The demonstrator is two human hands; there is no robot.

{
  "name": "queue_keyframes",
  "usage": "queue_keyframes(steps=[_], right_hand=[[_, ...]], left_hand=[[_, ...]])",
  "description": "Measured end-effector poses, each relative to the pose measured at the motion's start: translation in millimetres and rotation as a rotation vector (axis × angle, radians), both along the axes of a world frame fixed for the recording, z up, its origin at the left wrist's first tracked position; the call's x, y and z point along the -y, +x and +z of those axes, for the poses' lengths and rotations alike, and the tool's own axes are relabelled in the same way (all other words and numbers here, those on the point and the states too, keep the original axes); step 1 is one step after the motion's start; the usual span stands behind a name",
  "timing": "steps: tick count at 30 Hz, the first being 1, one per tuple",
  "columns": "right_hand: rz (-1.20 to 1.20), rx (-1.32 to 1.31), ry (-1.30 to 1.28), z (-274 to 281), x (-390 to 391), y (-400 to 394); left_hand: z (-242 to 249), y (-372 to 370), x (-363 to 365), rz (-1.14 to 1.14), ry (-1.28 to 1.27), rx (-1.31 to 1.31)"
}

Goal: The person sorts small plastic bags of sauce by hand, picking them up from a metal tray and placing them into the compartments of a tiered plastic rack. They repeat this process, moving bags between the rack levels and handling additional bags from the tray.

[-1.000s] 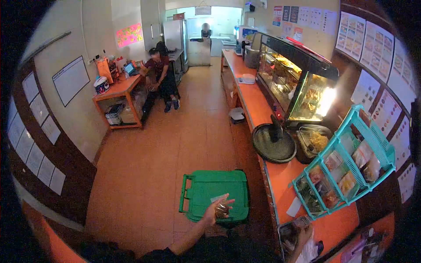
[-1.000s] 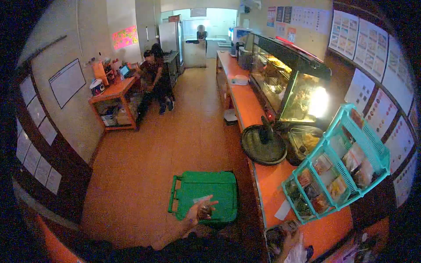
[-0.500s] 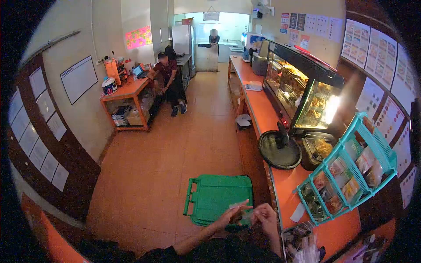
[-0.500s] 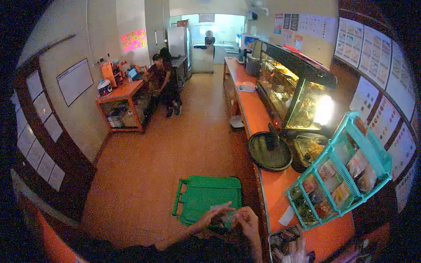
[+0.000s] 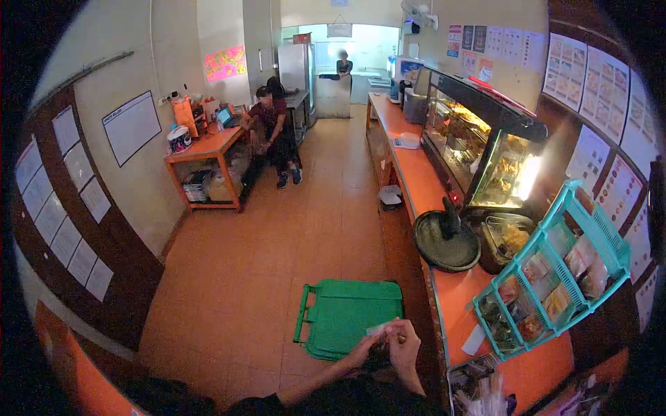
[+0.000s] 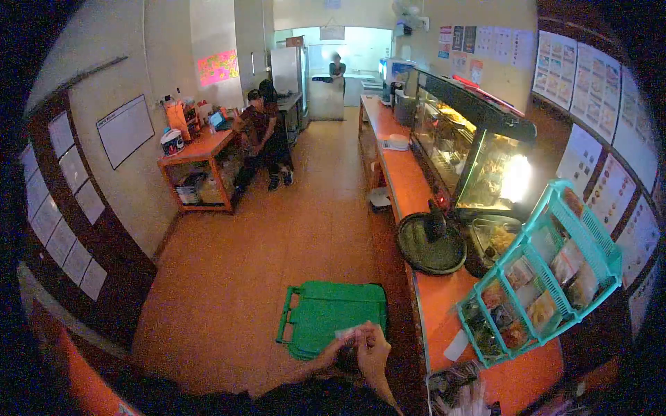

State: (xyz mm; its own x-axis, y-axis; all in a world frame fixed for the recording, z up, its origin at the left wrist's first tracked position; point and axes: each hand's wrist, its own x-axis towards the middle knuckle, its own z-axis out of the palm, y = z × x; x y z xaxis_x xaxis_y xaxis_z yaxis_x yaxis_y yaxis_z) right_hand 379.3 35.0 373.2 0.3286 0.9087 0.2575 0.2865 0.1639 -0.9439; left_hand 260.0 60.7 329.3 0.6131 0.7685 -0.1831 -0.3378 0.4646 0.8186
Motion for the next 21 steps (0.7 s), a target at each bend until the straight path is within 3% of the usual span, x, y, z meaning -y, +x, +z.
queue_keyframes(steps=[2,8,12,15,17,21], right_hand=[[-0.010,-0.046,-0.016,-3,0,-1],[-0.059,0.019,-0.043,-18,-1,1],[-0.052,0.017,-0.023,-20,0,1],[-0.078,0.100,0.058,-20,-1,1],[-0.089,0.106,0.050,-25,-2,-1],[-0.064,0.115,0.011,-7,3,-3]], left_hand=[[6,4,0,-0.058,0.003,0.153],[14,5,3,-0.037,0.098,0.086],[-25,10,-5,0.003,0.042,0.107],[-33,9,-9,-0.061,0.233,0.287],[-25,9,-7,0.004,0.214,-0.010],[-9,2,1,0.017,0.213,-0.016]])
